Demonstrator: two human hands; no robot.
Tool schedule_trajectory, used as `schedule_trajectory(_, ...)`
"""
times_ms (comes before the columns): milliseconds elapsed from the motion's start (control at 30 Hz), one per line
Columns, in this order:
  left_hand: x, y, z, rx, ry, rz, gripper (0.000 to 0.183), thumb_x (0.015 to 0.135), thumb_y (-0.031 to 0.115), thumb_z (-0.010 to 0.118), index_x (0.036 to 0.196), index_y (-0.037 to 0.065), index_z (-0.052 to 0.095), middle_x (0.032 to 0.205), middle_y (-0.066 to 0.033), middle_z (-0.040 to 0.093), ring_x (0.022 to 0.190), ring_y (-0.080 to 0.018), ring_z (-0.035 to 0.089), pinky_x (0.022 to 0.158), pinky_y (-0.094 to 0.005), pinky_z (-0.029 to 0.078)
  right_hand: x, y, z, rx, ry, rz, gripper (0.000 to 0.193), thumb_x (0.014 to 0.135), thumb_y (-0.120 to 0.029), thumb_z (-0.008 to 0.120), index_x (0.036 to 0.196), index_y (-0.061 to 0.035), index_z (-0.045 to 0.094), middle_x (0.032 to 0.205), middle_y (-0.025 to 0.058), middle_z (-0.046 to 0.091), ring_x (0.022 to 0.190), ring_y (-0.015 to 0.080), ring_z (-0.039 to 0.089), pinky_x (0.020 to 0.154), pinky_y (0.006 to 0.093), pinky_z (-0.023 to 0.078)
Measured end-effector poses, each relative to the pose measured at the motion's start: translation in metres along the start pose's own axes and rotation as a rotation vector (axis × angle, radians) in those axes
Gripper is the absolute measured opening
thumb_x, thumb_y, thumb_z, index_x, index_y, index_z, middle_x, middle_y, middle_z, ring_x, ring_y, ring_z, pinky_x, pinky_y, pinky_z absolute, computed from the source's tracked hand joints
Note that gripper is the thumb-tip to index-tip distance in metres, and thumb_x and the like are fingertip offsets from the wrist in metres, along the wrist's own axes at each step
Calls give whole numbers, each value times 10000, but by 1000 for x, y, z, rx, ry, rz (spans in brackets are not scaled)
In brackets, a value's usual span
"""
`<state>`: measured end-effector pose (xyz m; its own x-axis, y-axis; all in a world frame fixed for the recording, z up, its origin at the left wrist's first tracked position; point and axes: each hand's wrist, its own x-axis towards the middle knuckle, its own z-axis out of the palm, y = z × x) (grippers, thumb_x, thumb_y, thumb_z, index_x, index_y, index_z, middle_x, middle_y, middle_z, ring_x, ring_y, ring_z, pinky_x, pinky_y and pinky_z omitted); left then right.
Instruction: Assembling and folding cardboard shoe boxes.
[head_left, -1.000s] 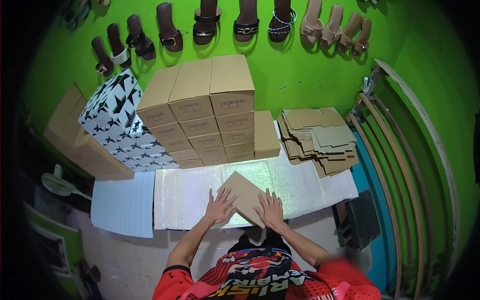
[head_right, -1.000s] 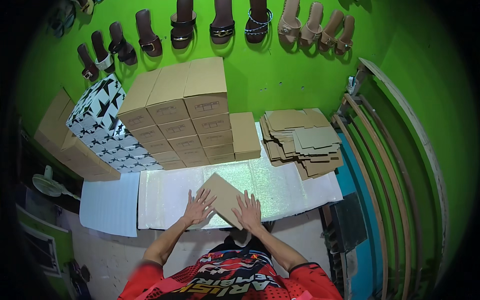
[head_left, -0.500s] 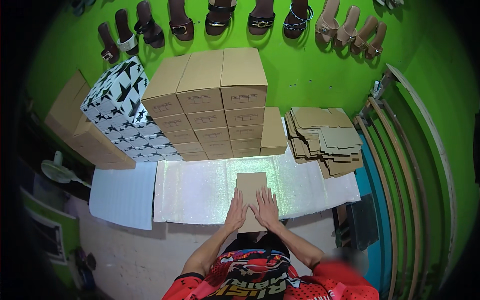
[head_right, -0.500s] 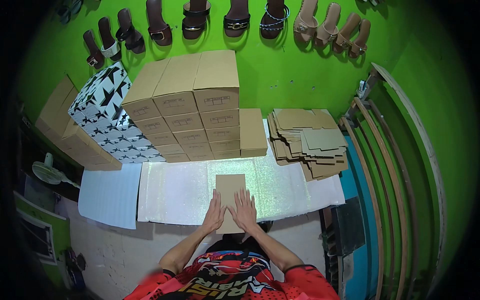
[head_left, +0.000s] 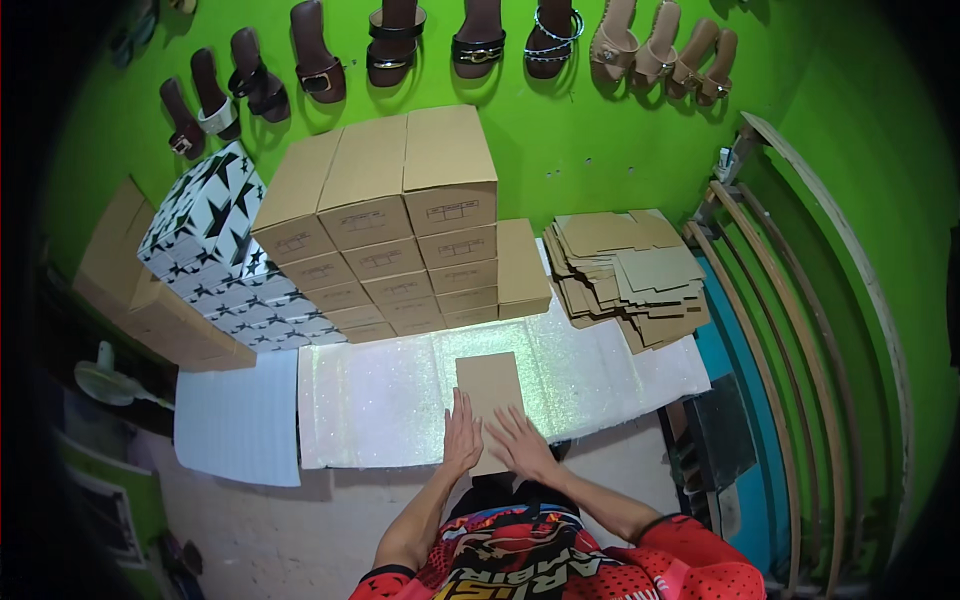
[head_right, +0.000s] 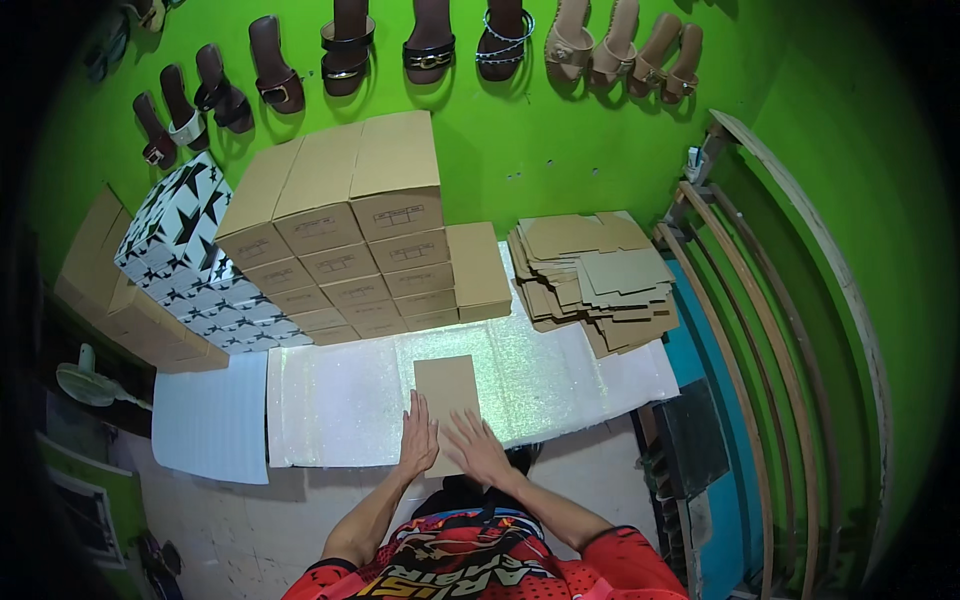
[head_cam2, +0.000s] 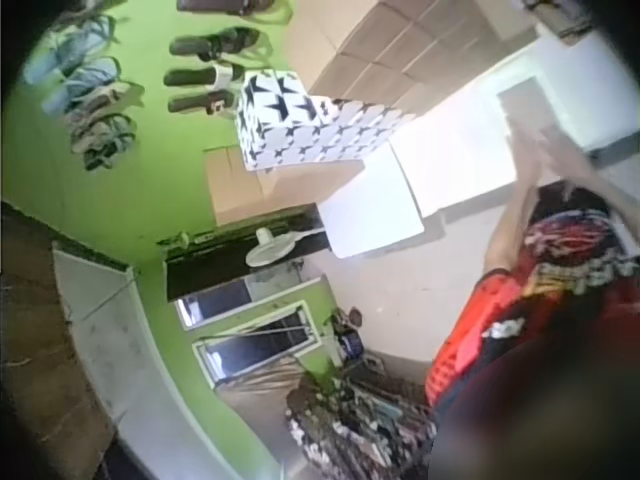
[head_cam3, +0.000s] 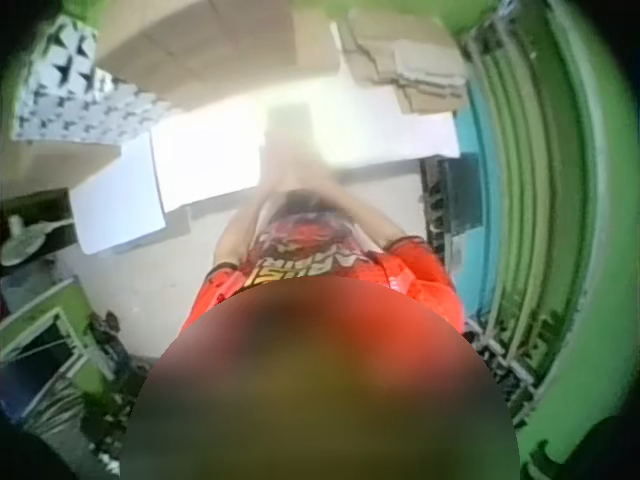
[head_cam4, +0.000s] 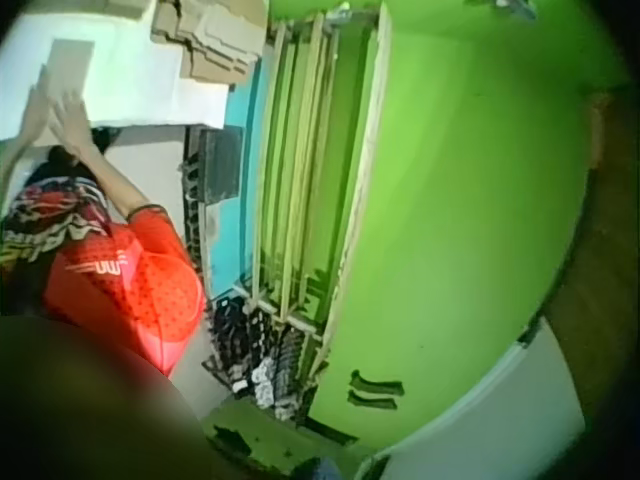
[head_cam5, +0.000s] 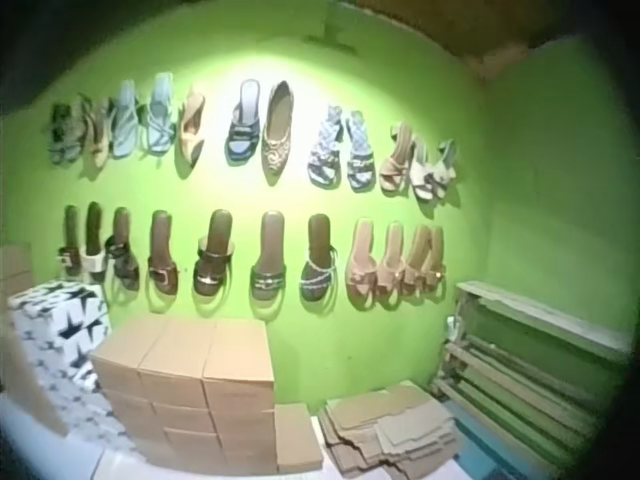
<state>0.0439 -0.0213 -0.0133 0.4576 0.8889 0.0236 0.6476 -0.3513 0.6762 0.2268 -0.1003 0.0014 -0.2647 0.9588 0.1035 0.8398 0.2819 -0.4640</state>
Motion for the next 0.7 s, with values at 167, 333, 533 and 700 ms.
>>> schedule_trajectory(167,10,0,4,-33,-6,5,677,1106,236,387,1665,-51,134,1741,-309,32,1609,-494,78,1253,-676,169,-58,-30,-13,-18,-108,12,725,984,-571,645,1611,-257,460,1724,150,299,1591,451,231,1258,664,213)
schedule_trajectory(333,12,19,-7,48,-53,105,589,1106,335,444,1664,170,352,1762,-238,83,1606,-516,51,1198,-762,198,-29,-28,-15,-115,-122,175,665,1026,-466,629,1617,-235,433,1747,144,230,1600,469,179,1180,732,314)
schedule_trajectory(533,-50,16,-22,-47,-133,326,699,961,259,668,1612,150,437,1742,-229,183,1558,-601,118,1247,-657,257,-28,-15,-3,-108,-7,123,606,1031,-293,642,1600,-205,452,1732,127,282,1591,446,236,1185,659,363)
schedule_trajectory(700,-65,15,3,-28,-10,346,646,1030,87,627,1599,-41,347,1677,-301,279,1545,-550,243,1255,-530,320,-33,-16,8,-127,55,74,627,1011,-239,655,1600,-176,452,1708,117,342,1580,413,285,1204,635,342)
